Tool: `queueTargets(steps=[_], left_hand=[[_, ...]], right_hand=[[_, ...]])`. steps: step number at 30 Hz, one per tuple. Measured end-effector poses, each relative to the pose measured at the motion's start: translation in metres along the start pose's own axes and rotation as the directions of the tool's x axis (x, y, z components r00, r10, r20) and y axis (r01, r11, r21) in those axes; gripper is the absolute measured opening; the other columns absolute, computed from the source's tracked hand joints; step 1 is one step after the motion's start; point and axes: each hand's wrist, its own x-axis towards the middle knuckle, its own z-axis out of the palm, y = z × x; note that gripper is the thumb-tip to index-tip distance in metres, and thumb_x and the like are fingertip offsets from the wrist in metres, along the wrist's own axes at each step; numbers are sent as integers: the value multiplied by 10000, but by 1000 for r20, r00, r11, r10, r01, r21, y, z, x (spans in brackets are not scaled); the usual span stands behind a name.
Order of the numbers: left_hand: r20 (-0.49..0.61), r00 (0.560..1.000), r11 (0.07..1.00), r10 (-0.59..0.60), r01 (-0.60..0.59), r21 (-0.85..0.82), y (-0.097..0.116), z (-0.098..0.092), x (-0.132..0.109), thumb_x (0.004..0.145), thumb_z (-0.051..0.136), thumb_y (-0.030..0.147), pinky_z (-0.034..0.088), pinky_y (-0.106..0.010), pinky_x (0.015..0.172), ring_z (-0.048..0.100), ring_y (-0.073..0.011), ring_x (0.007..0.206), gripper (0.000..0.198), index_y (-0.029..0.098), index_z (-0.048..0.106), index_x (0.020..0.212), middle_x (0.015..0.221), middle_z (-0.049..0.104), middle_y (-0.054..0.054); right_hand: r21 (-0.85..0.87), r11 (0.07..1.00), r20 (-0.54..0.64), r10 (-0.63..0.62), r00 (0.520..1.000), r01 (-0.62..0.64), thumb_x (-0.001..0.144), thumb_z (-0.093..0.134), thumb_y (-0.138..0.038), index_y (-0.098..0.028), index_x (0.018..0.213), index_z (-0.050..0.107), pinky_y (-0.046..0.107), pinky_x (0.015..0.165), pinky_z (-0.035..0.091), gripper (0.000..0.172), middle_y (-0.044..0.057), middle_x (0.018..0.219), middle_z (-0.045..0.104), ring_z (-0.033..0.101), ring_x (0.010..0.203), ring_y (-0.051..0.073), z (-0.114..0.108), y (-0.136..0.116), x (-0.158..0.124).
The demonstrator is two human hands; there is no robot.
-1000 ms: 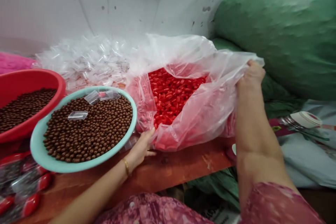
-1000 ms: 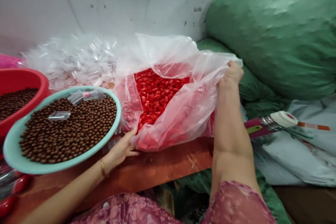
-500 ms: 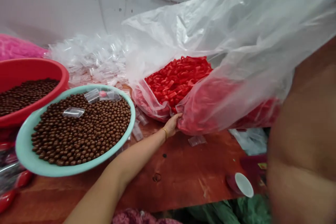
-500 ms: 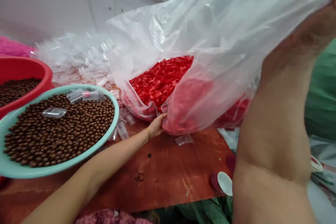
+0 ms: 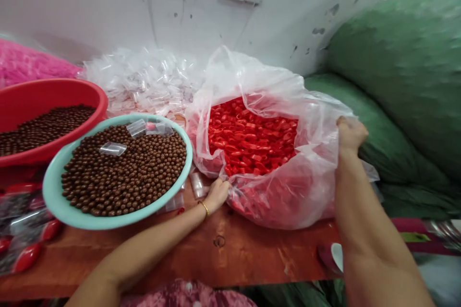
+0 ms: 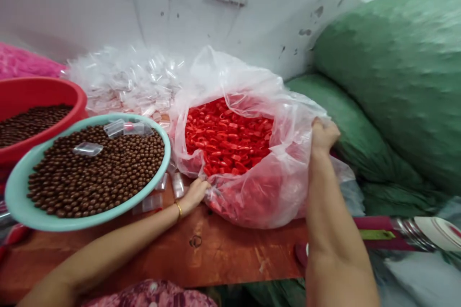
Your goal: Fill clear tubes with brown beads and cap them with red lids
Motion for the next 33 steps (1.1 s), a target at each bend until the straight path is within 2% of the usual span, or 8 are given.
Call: queueTargets(steps=[5,8,10,13,16,18,24,33], left_hand=[[0,1000,996,23,-23,81,-2,-24,-29,657,587,222,453,-279,728,582,-201,758,72,206,553,719,596,560,22],[29,994,954,102,-106,282,7,-38,-52,662,631,268,456,-343,812,603,-246,803,124,217,545,733,606,567,2],[62,979,840,196,-200,504,19,-44,-71,704,619,318,441,-393,862,611,-277,825,149,210,519,685,631,581,-35],[136,924,678,356,-356,643,45,-40,-95,803,521,368,438,-401,874,613,-269,821,196,200,524,701,719,609,-78],[189,796,616,576,-574,540,79,-21,-96,852,457,369,438,-352,905,596,-232,918,228,193,566,949,932,632,-93],[129,720,585,682,-643,494,103,-7,-77,836,498,357,378,-343,1009,519,-240,1123,392,155,497,1171,1177,567,-136],[-238,888,820,393,-221,528,136,5,12,820,531,362,302,-446,1059,303,-351,1340,643,95,328,1369,1435,307,-240],[-279,817,779,504,-291,555,114,32,43,824,490,513,370,-403,954,494,-312,1104,518,185,580,1214,1100,594,-167]], right_hand=[[-105,988,144,126,982,-111,614,630,-133,20,1036,629,381,688,411,448,234,906,642,582,820,283,-33,-16,-15],[-61,989,-54,-140,989,137,565,573,-81,-4,1231,504,439,924,364,674,262,1223,518,479,1137,330,-63,-40,-41],[114,901,-160,-399,903,419,624,527,-122,-57,1142,558,424,937,398,523,199,1124,573,518,1101,283,-74,-57,-70],[427,812,215,-518,828,398,780,495,-286,-169,1167,535,391,806,502,406,102,995,631,623,875,207,-65,-74,-119],[210,889,648,-438,623,407,648,686,-435,-149,1330,415,439,890,476,788,189,1280,521,544,1127,310,-36,-75,-153],[-16,870,759,-310,572,493,537,766,-461,-136,1413,297,496,951,421,1045,235,1426,357,429,1250,385,-16,-70,-163],[-199,814,759,-223,611,545,574,734,-491,-143,1470,82,542,890,419,1161,266,1493,187,446,1186,430,17,-59,-162],[-28,901,629,-321,708,433,658,589,-279,-167,1334,358,519,846,449,724,190,1378,390,447,1131,383,52,-68,-173]])
